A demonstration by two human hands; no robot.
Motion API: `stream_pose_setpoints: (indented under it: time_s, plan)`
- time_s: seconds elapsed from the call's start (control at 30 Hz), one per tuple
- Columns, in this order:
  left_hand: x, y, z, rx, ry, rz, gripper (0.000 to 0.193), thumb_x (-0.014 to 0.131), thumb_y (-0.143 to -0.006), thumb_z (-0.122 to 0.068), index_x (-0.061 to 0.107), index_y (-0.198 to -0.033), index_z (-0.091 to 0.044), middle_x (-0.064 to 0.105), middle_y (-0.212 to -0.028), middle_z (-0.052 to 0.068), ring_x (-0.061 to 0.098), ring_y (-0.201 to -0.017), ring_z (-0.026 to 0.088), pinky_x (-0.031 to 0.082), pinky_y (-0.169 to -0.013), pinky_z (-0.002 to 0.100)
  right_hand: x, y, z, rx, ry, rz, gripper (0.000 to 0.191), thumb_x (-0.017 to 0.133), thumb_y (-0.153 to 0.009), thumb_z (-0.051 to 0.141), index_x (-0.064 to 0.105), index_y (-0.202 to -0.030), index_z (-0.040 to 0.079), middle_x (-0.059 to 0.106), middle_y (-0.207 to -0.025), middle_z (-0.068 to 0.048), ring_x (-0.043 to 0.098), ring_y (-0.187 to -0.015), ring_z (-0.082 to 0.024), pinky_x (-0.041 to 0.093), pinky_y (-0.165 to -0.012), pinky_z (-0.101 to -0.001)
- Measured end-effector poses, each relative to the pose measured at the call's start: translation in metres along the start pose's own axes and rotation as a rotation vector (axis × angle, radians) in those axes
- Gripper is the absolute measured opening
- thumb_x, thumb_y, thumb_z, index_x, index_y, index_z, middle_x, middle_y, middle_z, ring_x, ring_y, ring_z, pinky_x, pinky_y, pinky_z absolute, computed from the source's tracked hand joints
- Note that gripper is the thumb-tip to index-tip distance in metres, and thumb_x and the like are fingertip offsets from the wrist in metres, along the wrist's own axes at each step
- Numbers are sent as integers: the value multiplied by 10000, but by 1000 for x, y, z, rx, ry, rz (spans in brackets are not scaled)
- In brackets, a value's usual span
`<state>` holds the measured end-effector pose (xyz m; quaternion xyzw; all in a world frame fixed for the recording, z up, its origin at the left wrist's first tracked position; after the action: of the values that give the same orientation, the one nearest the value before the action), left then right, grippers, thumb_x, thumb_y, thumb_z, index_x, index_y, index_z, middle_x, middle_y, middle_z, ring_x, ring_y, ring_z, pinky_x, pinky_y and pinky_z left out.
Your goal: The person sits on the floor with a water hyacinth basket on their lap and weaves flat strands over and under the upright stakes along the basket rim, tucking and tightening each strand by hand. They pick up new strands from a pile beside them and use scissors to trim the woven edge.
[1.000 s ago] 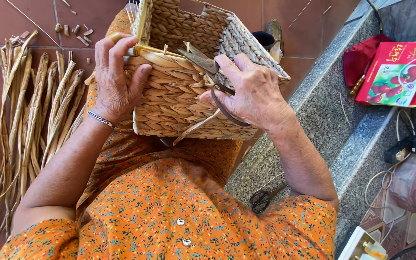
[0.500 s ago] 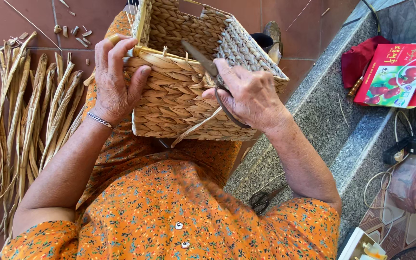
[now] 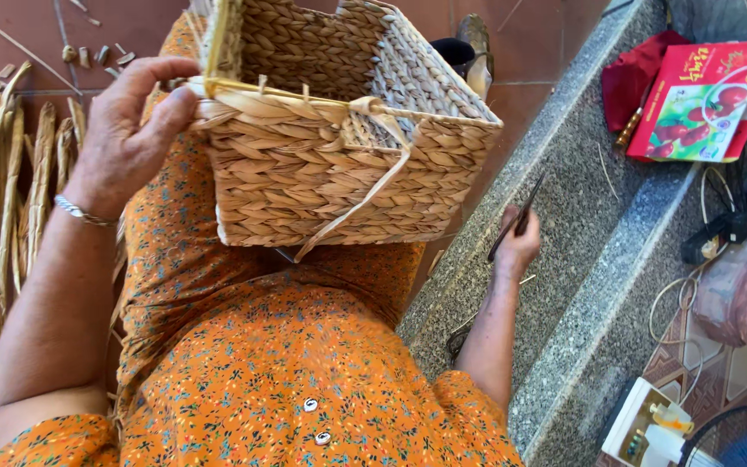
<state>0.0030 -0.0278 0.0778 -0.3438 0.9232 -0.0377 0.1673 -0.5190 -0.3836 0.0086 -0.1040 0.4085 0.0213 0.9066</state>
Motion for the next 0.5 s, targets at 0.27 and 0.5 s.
stream_pose_setpoints:
  time_s: [0.27,0.5]
  plan:
    - [-5,-5,-36,110,-252,-46,241,705,-1040,-22,644,-1265,38,635,-1173,122,646,-1033,161,570,-908,301,-56,107,-150,588,595,-54,563,831,-758,537,722,-1161,159,738,-1072,-137,682,-1021,-370,510,-908,-502]
    - [-7,-2,-35,63,-226,1,114,726,-1133,32,685,-1216,98,579,-1133,129,630,-996,154,582,-885,274,-46,130,-145,617,523,-35,766,879,-687,403,613,-1341,107,682,-1257,-186,628,-1174,-391,495,-986,-482]
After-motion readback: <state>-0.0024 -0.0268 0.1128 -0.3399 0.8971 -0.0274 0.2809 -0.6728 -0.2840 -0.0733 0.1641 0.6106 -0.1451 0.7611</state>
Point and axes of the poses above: each hand's wrist, its own y-axis away from the middle knuckle, its own x-axis out of the palm, z = x × y, the point moved 10 cm from there along -y, towards the middle knuckle
